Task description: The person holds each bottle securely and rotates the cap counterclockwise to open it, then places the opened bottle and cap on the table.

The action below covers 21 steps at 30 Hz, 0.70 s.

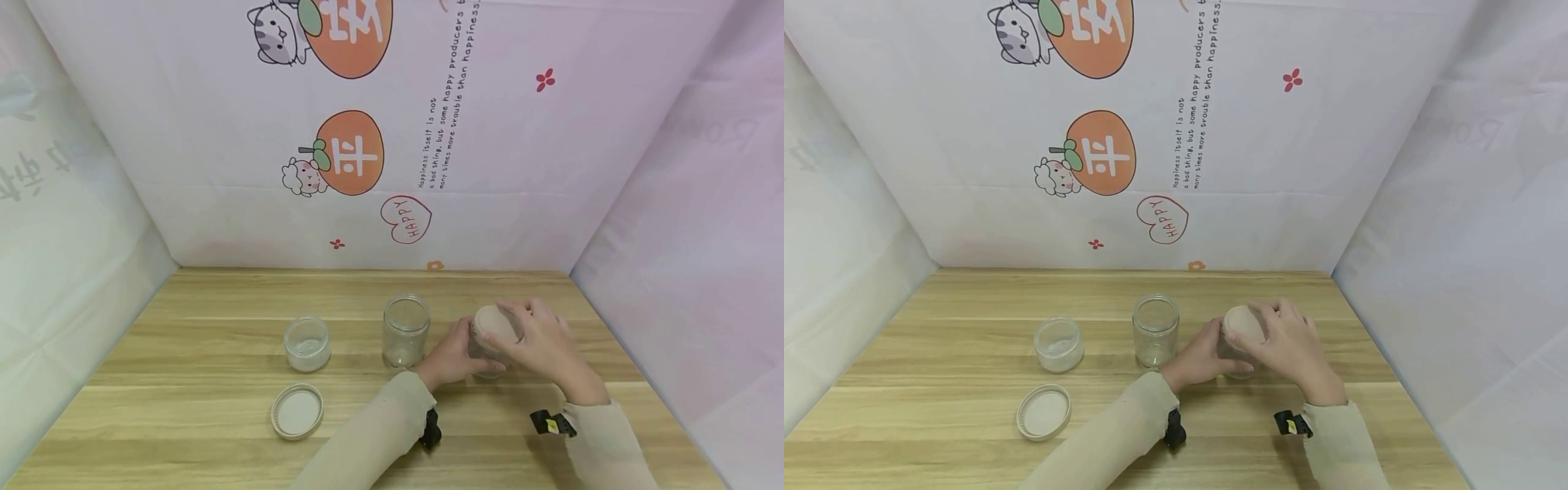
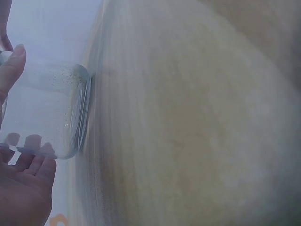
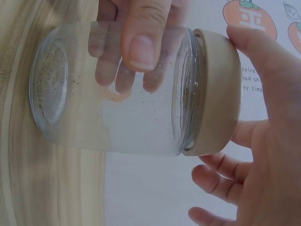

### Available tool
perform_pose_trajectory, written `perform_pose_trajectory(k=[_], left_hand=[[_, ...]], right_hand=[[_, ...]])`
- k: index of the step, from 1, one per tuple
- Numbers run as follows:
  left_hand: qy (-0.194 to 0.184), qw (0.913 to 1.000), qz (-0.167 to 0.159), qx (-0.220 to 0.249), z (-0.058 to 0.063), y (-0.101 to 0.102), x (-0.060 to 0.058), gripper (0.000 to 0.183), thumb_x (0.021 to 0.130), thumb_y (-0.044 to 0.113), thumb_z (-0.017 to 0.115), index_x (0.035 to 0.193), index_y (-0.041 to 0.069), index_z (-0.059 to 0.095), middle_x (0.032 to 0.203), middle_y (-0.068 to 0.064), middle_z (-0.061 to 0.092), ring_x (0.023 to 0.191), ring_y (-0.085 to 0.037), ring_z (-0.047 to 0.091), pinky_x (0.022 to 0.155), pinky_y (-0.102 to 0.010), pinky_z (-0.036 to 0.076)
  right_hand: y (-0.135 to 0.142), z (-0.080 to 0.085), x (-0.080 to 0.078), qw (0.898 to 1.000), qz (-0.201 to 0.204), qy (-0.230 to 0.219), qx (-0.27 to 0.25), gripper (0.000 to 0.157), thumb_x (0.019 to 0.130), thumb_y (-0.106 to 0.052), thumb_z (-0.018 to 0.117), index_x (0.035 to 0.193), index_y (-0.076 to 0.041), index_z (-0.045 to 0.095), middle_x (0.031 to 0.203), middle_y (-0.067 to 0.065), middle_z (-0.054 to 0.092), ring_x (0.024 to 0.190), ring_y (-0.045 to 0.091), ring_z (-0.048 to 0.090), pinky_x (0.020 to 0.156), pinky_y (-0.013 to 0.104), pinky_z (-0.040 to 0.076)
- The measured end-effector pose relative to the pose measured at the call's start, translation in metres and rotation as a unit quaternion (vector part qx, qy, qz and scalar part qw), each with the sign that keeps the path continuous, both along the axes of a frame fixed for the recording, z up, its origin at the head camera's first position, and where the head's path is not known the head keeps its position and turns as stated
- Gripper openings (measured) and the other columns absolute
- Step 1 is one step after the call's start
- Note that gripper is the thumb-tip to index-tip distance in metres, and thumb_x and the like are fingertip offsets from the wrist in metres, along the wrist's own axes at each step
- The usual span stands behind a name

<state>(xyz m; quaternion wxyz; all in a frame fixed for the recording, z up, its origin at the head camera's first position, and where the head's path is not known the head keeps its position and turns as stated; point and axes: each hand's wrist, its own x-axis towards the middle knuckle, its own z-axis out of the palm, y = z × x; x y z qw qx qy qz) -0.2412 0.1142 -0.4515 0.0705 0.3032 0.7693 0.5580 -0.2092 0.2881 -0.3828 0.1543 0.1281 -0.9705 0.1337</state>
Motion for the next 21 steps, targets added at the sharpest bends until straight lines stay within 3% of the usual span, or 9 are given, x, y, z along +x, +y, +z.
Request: perform_pose_trajectory(k=[4,7,8,14,21], left_hand=[[0.003,1.0,-0.006,0.003,0.003,-0.001,0.002,0.081,0.071,0.034,0.078,0.135,0.018,0.031,0.126,0.003,0.036,0.113,-0.009,0.04,0.097,-0.032,0.035],[0.017,0.9998,-0.014,0.002,-0.005,0.001,-0.004,0.082,0.071,0.038,0.078,0.135,0.022,0.03,0.127,0.006,0.036,0.114,-0.007,0.04,0.098,-0.031,0.034],[0.023,0.9996,-0.017,0.004,-0.009,0.002,-0.007,0.082,0.07,0.04,0.077,0.135,0.024,0.03,0.127,0.007,0.036,0.114,-0.006,0.039,0.099,-0.031,0.033],[0.036,0.9992,-0.015,0.009,-0.008,0.002,-0.007,0.082,0.069,0.038,0.078,0.135,0.022,0.031,0.128,0.005,0.036,0.117,-0.008,0.037,0.1,-0.032,0.032],[0.014,0.9998,0.0,-0.014,-0.009,0.001,-0.005,0.089,0.068,0.045,0.076,0.137,0.02,0.026,0.13,0.005,0.033,0.12,-0.009,0.035,0.102,-0.035,0.03]], right_hand=[[0.001,-0.001,-0.001,1.0,0.013,-0.002,-0.013,0.072,0.075,-0.066,0.057,0.126,-0.016,0.053,0.112,0.011,0.048,0.095,0.028,0.048,0.076,0.055,0.034],[0.002,-0.001,-0.001,0.999,0.031,0.005,-0.026,0.069,0.076,-0.062,0.06,0.126,-0.015,0.053,0.112,0.009,0.048,0.094,0.026,0.047,0.075,0.052,0.035],[0.003,-0.001,0.0,0.999,0.04,0.008,-0.03,0.068,0.076,-0.06,0.061,0.127,-0.015,0.053,0.111,0.008,0.049,0.094,0.025,0.046,0.075,0.051,0.035],[0.007,-0.002,-0.001,0.992,0.103,0.009,-0.068,0.06,0.08,-0.046,0.066,0.128,-0.012,0.052,0.117,0.007,0.048,0.099,0.023,0.042,0.072,0.043,0.041],[0.012,-0.003,-0.002,0.984,0.14,-0.025,-0.103,0.058,0.081,-0.03,0.068,0.133,-0.016,0.046,0.126,0.006,0.044,0.112,0.026,0.037,0.077,0.052,0.042]])
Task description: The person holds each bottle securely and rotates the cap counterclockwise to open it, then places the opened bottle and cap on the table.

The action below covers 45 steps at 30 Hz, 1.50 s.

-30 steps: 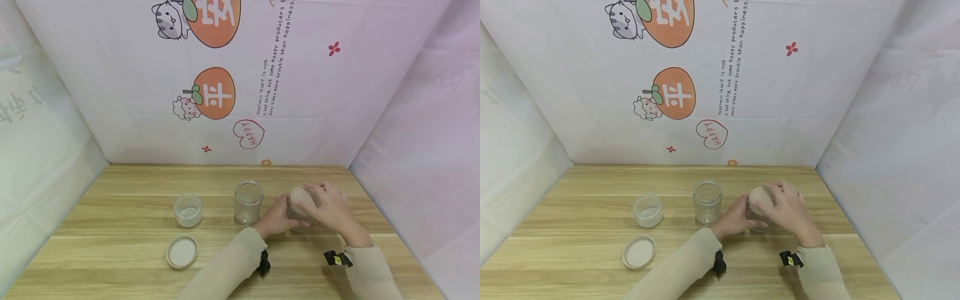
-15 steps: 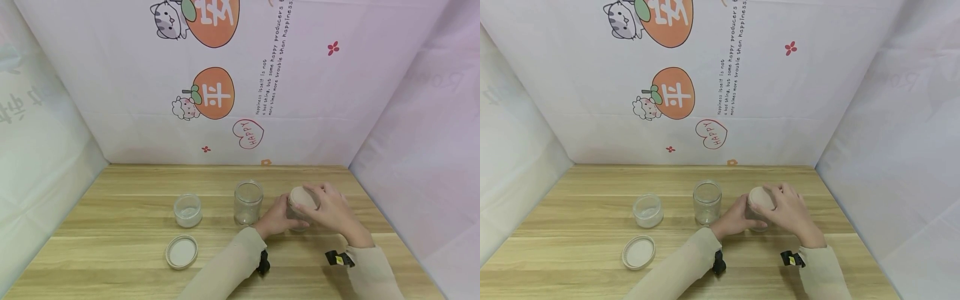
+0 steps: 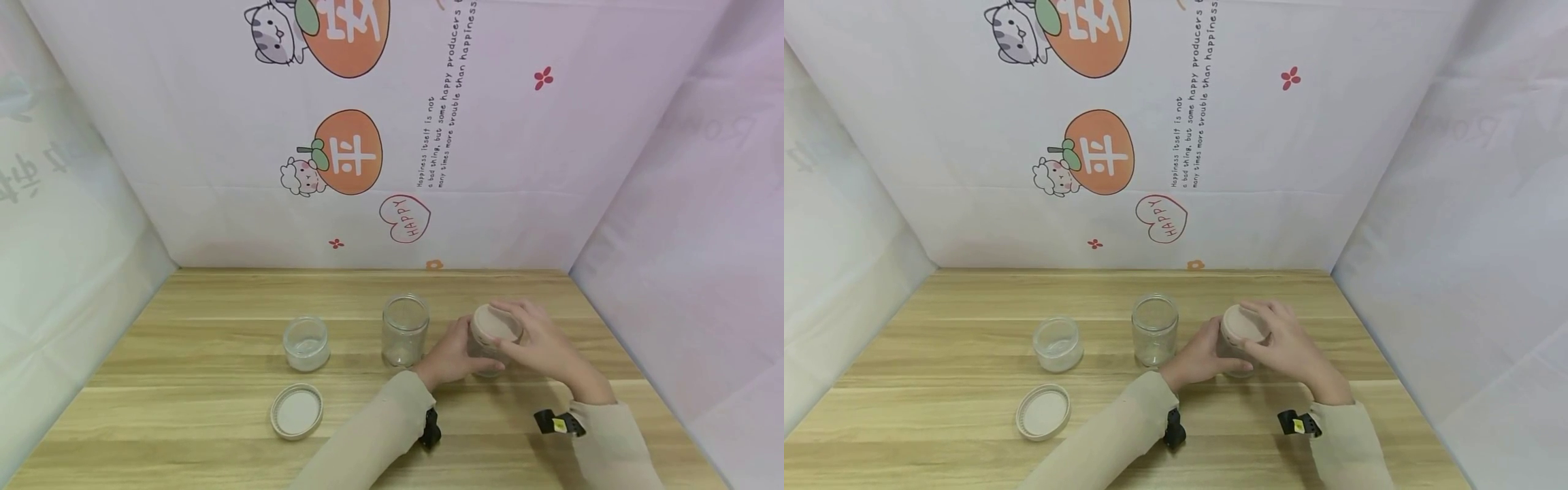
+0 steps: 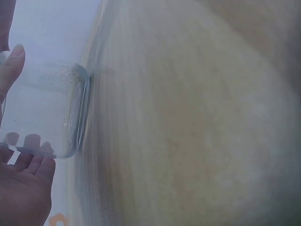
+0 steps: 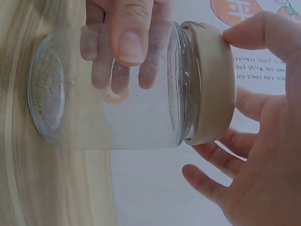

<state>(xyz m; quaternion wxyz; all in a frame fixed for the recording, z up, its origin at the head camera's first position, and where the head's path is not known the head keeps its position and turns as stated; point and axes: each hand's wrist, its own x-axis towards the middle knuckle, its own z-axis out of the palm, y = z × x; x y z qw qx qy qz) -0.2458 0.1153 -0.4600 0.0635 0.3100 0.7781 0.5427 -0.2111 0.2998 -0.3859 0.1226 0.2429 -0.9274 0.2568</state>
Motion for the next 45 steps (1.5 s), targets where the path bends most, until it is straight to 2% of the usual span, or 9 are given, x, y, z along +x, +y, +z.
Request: perform_pose_trajectory(k=[7,11,14,18,22,28,32,40,45], left_hand=[[-0.001,1.0,0.001,-0.009,-0.003,0.0,-0.002,0.09,0.068,0.049,0.075,0.137,0.02,0.026,0.127,0.005,0.034,0.117,-0.008,0.037,0.1,-0.032,0.032],[0.002,1.0,0.0,-0.007,-0.004,0.0,-0.002,0.089,0.068,0.049,0.075,0.137,0.02,0.026,0.127,0.006,0.034,0.117,-0.008,0.037,0.1,-0.032,0.032],[0.007,1.0,-0.004,-0.005,-0.004,0.0,-0.003,0.089,0.069,0.049,0.075,0.137,0.021,0.026,0.127,0.006,0.034,0.117,-0.007,0.037,0.1,-0.032,0.032],[0.011,0.9999,-0.008,0.0,-0.004,0.0,-0.003,0.088,0.069,0.047,0.075,0.137,0.02,0.025,0.128,0.005,0.034,0.117,-0.007,0.038,0.1,-0.031,0.032],[0.009,0.9999,-0.006,-0.001,-0.004,0.001,-0.002,0.088,0.07,0.048,0.074,0.137,0.018,0.026,0.129,0.003,0.034,0.116,-0.008,0.039,0.099,-0.031,0.033],[0.001,1.0,0.0,-0.003,-0.004,0.001,-0.001,0.088,0.069,0.05,0.074,0.137,0.02,0.027,0.129,0.003,0.032,0.115,-0.008,0.039,0.097,-0.031,0.035],[0.002,1.0,-0.001,0.005,-0.005,0.001,-0.002,0.085,0.069,0.049,0.075,0.134,0.02,0.029,0.127,0.004,0.033,0.114,-0.007,0.04,0.097,-0.03,0.035],[-0.016,0.9998,-0.005,0.009,-0.005,0.002,-0.003,0.084,0.069,0.047,0.075,0.134,0.024,0.028,0.126,0.006,0.033,0.112,-0.006,0.04,0.096,-0.031,0.036],[-0.01,0.9999,-0.003,0.008,-0.006,0.003,-0.004,0.084,0.068,0.048,0.075,0.133,0.022,0.029,0.125,0.005,0.034,0.11,-0.006,0.042,0.094,-0.029,0.037]], right_hand=[[0.0,0.0,-0.001,0.998,0.039,-0.038,-0.043,0.06,0.081,-0.008,0.06,0.137,-0.019,0.041,0.137,0.003,0.037,0.122,0.028,0.034,0.088,0.06,0.036],[-0.001,0.001,-0.002,0.996,0.059,-0.046,-0.057,0.06,0.082,-0.005,0.056,0.138,-0.02,0.039,0.14,0.005,0.035,0.126,0.032,0.031,0.09,0.063,0.031],[-0.002,0.001,-0.002,0.995,0.06,-0.053,-0.06,0.062,0.081,-0.004,0.055,0.138,-0.02,0.037,0.141,0.005,0.033,0.128,0.033,0.028,0.091,0.065,0.029],[-0.005,0.0,-0.001,0.997,0.041,-0.05,-0.052,0.059,0.084,-0.01,0.058,0.138,-0.02,0.037,0.143,0.008,0.03,0.125,0.036,0.031,0.085,0.058,0.04],[-0.009,-0.001,0.0,0.999,0.011,-0.025,-0.038,0.056,0.086,-0.028,0.063,0.137,-0.018,0.04,0.141,0.013,0.031,0.118,0.037,0.037,0.07,0.045,0.049],[-0.013,-0.002,-0.003,0.999,-0.04,0.037,0.0,0.057,0.082,-0.043,0.064,0.131,-0.017,0.048,0.132,0.011,0.042,0.116,0.033,0.037,0.083,0.056,0.036],[-0.014,0.0,-0.003,0.996,-0.067,0.061,0.022,0.059,0.08,-0.047,0.065,0.128,-0.017,0.051,0.127,0.009,0.046,0.114,0.031,0.039,0.086,0.056,0.033],[-0.019,0.007,0.002,0.989,-0.124,0.038,0.068,0.07,0.074,-0.063,0.061,0.129,-0.019,0.051,0.123,0.012,0.045,0.106,0.032,0.044,0.078,0.059,0.035],[-0.02,0.007,0.003,0.985,-0.144,0.034,0.086,0.075,0.072,-0.068,0.058,0.128,-0.018,0.051,0.122,0.012,0.044,0.104,0.031,0.046,0.077,0.058,0.037]])
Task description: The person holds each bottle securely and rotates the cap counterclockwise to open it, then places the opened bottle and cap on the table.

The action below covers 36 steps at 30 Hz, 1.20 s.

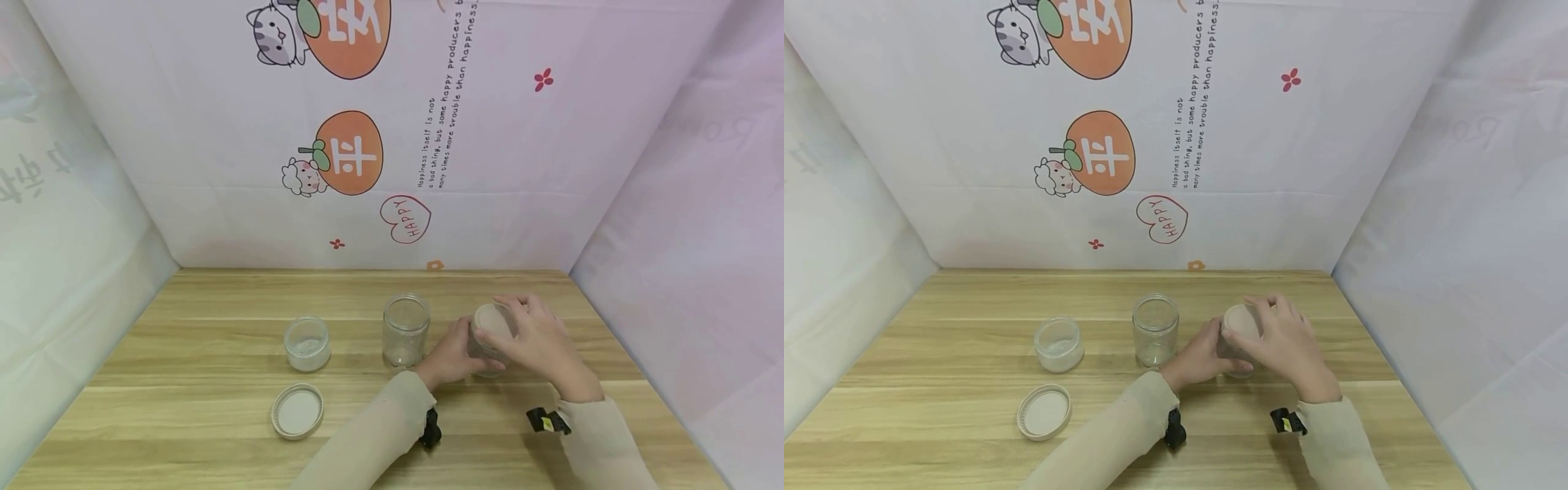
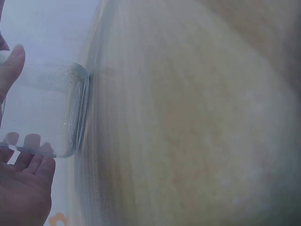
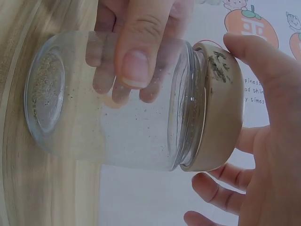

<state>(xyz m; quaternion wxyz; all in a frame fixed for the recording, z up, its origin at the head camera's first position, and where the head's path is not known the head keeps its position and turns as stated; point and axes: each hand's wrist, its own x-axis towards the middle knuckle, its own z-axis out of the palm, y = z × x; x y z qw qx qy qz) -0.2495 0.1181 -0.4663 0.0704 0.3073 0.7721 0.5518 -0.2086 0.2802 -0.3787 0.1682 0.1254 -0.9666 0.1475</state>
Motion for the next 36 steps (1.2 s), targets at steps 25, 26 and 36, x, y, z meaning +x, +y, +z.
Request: perform_pose_trajectory(k=[25,26,36], left_hand=[[0.014,0.9998,-0.009,0.006,0.004,-0.003,0.002,0.085,0.071,0.046,0.074,0.137,0.022,0.026,0.129,0.004,0.033,0.116,-0.008,0.039,0.099,-0.031,0.033],[0.013,0.9999,-0.01,0.004,0.004,-0.003,0.002,0.086,0.071,0.047,0.074,0.137,0.022,0.025,0.13,0.004,0.033,0.117,-0.008,0.039,0.1,-0.032,0.033],[0.03,0.9983,-0.038,0.032,0.005,-0.002,0.002,0.079,0.074,0.041,0.074,0.136,0.021,0.028,0.127,0.004,0.037,0.112,-0.007,0.043,0.093,-0.028,0.039]], right_hand=[[0.005,-0.006,-0.002,0.996,0.09,0.013,-0.009,0.061,0.077,-0.046,0.067,0.13,-0.021,0.049,0.127,0.005,0.046,0.105,0.029,0.043,0.077,0.052,0.038],[0.004,-0.006,-0.002,0.995,0.094,0.015,-0.007,0.061,0.077,-0.044,0.067,0.13,-0.022,0.049,0.128,0.006,0.046,0.106,0.029,0.043,0.078,0.053,0.038],[0.002,-0.01,-0.001,0.997,0.076,0.015,-0.008,0.07,0.075,-0.059,0.063,0.132,-0.02,0.046,0.126,0.009,0.047,0.106,0.033,0.044,0.08,0.055,0.034]])
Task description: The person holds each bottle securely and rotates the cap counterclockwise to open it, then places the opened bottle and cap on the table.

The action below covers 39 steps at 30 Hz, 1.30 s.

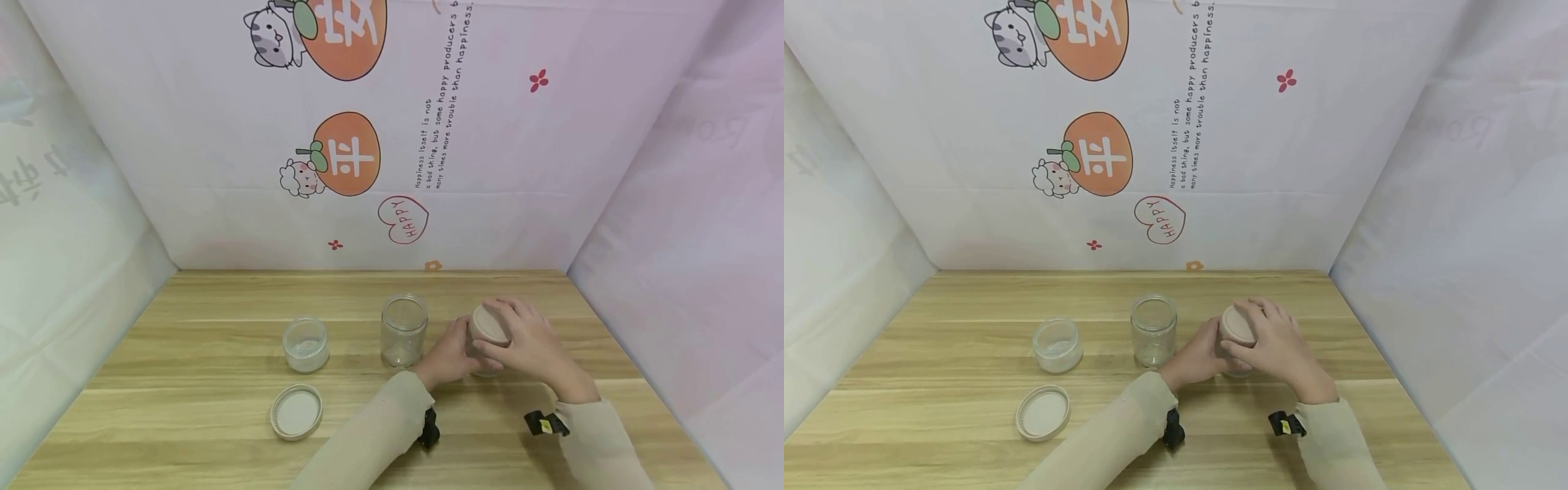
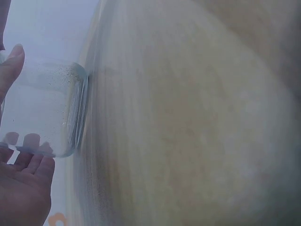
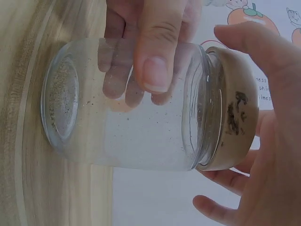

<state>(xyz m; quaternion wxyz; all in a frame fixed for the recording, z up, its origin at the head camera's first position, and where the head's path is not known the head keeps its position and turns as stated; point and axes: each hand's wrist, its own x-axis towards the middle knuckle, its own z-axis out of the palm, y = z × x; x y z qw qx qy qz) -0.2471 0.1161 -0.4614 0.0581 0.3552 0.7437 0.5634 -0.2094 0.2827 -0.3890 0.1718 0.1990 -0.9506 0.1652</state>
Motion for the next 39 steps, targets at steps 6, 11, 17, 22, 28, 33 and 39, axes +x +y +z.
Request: perform_pose_trajectory(k=[6,11,17,22,28,33,39], left_hand=[[0.004,0.9994,0.024,-0.024,-0.001,-0.001,0.0,0.083,0.072,0.044,0.075,0.136,0.02,0.028,0.128,0.004,0.036,0.114,-0.007,0.041,0.097,-0.029,0.035],[-0.012,0.9989,0.032,-0.032,-0.003,-0.001,-0.001,0.086,0.07,0.047,0.075,0.137,0.022,0.027,0.129,0.004,0.036,0.116,-0.009,0.041,0.098,-0.031,0.035],[-0.012,0.999,0.032,-0.029,-0.005,-0.001,-0.002,0.085,0.07,0.045,0.076,0.137,0.022,0.029,0.128,0.005,0.037,0.115,-0.009,0.041,0.098,-0.032,0.035],[-0.007,0.9998,0.017,-0.005,-0.004,0.001,-0.003,0.08,0.071,0.035,0.078,0.134,0.019,0.033,0.125,0.005,0.041,0.113,-0.008,0.044,0.097,-0.031,0.036],[-0.012,0.9996,0.022,-0.015,-0.004,0.0,-0.002,0.082,0.071,0.038,0.077,0.135,0.024,0.03,0.127,0.006,0.036,0.115,-0.008,0.04,0.099,-0.031,0.033],[-0.033,0.9984,0.033,-0.033,-0.002,-0.002,0.0,0.086,0.069,0.044,0.076,0.137,0.025,0.027,0.13,0.005,0.032,0.119,-0.01,0.037,0.1,-0.034,0.032],[-0.032,0.9982,0.034,-0.037,-0.002,-0.001,-0.001,0.086,0.069,0.046,0.075,0.137,0.024,0.027,0.129,0.006,0.033,0.117,-0.009,0.038,0.099,-0.034,0.033]], right_hand=[[-0.001,0.002,-0.001,1.0,-0.011,-0.01,0.003,0.07,0.076,-0.057,0.064,0.133,-0.02,0.045,0.122,0.007,0.05,0.103,0.03,0.047,0.077,0.052,0.036],[-0.001,0.005,0.0,1.0,-0.005,-0.02,0.003,0.07,0.077,-0.057,0.063,0.133,-0.019,0.045,0.122,0.01,0.051,0.101,0.031,0.048,0.074,0.051,0.037],[-0.001,0.007,0.0,1.0,0.0,-0.019,0.007,0.069,0.077,-0.056,0.063,0.131,-0.016,0.047,0.12,0.01,0.052,0.097,0.03,0.05,0.07,0.048,0.04],[0.001,0.009,0.0,1.0,0.004,-0.023,0.0,0.068,0.077,-0.056,0.064,0.131,-0.018,0.048,0.121,0.009,0.051,0.096,0.027,0.049,0.066,0.043,0.043],[0.001,0.01,0.0,0.999,0.003,-0.038,-0.009,0.07,0.077,-0.057,0.063,0.133,-0.019,0.046,0.119,0.008,0.051,0.093,0.024,0.047,0.062,0.038,0.045],[0.001,0.012,-0.001,0.999,0.009,-0.033,-0.011,0.07,0.077,-0.056,0.063,0.132,-0.017,0.046,0.121,0.008,0.05,0.095,0.025,0.047,0.063,0.038,0.045],[0.003,0.013,-0.001,0.999,0.014,-0.03,-0.023,0.069,0.076,-0.054,0.066,0.131,-0.017,0.047,0.124,0.006,0.049,0.097,0.024,0.046,0.063,0.037,0.045]])
